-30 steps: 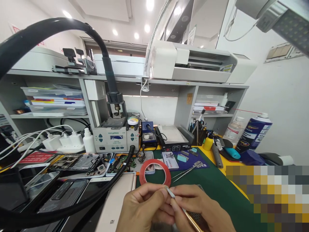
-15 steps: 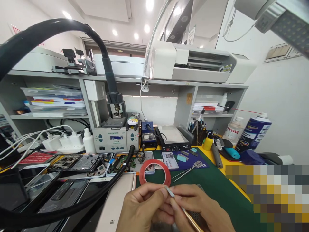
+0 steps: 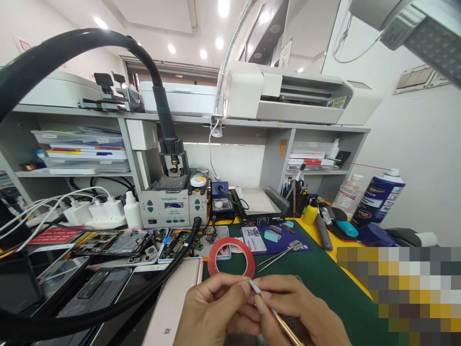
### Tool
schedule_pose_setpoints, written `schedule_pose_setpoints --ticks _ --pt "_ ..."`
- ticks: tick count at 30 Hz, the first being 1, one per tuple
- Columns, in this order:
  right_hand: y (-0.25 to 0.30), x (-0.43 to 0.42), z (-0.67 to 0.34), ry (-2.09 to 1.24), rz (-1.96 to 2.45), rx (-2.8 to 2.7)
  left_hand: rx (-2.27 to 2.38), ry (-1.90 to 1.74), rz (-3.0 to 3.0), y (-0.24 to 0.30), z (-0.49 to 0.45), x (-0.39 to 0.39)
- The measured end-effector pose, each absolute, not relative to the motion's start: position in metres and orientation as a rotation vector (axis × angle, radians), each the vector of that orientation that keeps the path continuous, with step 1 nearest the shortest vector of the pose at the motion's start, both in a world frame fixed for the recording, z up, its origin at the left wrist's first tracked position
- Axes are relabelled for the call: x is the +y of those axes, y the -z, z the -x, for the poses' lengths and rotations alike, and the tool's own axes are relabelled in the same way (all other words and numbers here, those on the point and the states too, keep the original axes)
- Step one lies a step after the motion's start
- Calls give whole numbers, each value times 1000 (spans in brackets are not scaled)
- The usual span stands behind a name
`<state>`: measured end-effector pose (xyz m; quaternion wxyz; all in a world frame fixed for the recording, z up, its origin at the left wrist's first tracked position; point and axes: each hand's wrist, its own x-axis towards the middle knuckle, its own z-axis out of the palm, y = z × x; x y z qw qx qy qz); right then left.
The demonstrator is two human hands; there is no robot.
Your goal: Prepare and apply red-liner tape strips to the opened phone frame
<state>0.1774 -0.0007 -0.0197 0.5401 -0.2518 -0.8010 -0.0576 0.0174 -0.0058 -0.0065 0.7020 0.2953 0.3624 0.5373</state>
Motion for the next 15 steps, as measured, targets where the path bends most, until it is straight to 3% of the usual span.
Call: schedule_pose_setpoints --ticks 15 --pt "31 2 -166 135 636 -1735 791 -1198 -679 9 -16 -4"
